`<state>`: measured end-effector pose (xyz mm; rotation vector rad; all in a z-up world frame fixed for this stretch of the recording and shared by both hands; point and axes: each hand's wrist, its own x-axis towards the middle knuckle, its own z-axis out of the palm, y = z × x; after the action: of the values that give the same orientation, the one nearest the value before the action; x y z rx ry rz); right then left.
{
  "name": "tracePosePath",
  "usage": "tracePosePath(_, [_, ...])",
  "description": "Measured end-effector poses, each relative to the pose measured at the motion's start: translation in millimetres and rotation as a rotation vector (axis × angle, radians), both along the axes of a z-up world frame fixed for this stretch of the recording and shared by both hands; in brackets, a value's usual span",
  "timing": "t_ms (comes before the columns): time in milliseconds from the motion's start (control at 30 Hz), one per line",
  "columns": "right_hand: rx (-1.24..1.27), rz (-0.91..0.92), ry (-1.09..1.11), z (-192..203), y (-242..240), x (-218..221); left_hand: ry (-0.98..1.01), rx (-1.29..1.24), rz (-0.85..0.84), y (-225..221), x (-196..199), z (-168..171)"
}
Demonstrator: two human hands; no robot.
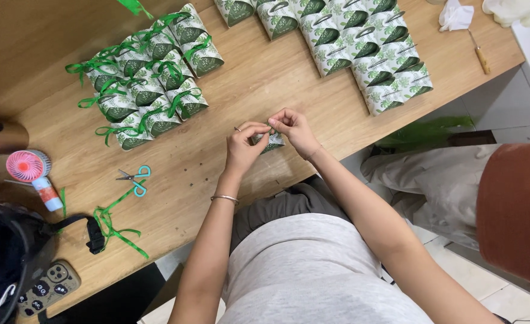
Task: The person is wrapping individual products in decorative paper and tying them with green ribbons.
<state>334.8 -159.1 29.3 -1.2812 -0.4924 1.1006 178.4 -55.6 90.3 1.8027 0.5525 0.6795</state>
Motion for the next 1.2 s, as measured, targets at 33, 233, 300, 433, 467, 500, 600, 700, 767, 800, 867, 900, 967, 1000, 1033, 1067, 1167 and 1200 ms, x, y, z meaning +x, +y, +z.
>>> tracePosePath(33, [0.000, -0.001, -0.001, 2, -1, 0, -0.001, 0.000, -0.001, 0, 0, 1])
tracePosePath(233, [0.021, 0.015, 0.017, 4, -5, 0, 0.027, -0.066, -0.012, -1, -2, -6])
tracePosePath(300, [0.025, 0.035, -0.028, 5, -6, 0, 0.176, -0.192, 0.042, -1, -1, -10])
tracePosePath(433, [-0.005, 0.032, -0.059, 8, -9, 4, 0.117, -0.203, 0.090, -4, 3, -7])
tracePosePath(467, [-0.001, 0.010, -0.038, 10, -9, 6, 0.119, -0.168, 0.088, -4, 3, -5])
tracePosePath(500, [0.004, -0.012, -0.018, 11, -9, 7, 0.121, -0.134, 0.087, -5, 3, -2])
tracePosePath(600, [-0.007, -0.016, 0.021, 13, -13, 9, 0.110, 0.045, 0.064, -5, -1, -1])
tracePosePath(700, [-0.072, -0.012, -0.032, 18, -15, 7, 0.102, 0.046, 0.071, -8, 0, -1])
tracePosePath(767, [-0.128, 0.040, -0.040, 18, -14, 6, 0.055, 0.051, 0.080, -9, 1, -2])
tracePosePath(800, [-0.182, 0.094, -0.050, 18, -13, 5, 0.007, 0.058, 0.092, -10, 2, -2])
tracePosePath(867, [-0.206, 0.131, -0.043, 17, -13, 5, 0.067, 0.052, 0.100, -9, 2, -1])
tracePosePath(900, [-0.230, 0.169, -0.037, 16, -13, 5, 0.126, 0.045, 0.110, -9, 2, -1])
tracePosePath(967, [-0.222, 0.184, -0.011, 12, -15, 7, 0.137, 0.032, 0.100, -8, 1, -1])
tracePosePath(1000, [-0.215, 0.201, 0.016, 10, -15, 7, 0.149, 0.018, 0.092, -8, 0, -1])
tracePosePath(1033, [-0.215, 0.200, 0.018, 12, -15, 7, 0.150, 0.018, 0.092, -8, -1, 6])
tracePosePath(1067, [-0.224, 0.200, 0.017, 14, -16, 7, 0.211, 0.052, 0.105, -8, -1, 14])
tracePosePath(1167, [-0.178, 0.225, -0.028, 16, -16, 6, 0.351, 0.157, 0.116, -6, -4, 30])
tracePosePath(1200, [-0.121, 0.249, -0.073, 16, -16, 5, 0.431, 0.229, 0.112, -6, -5, 34])
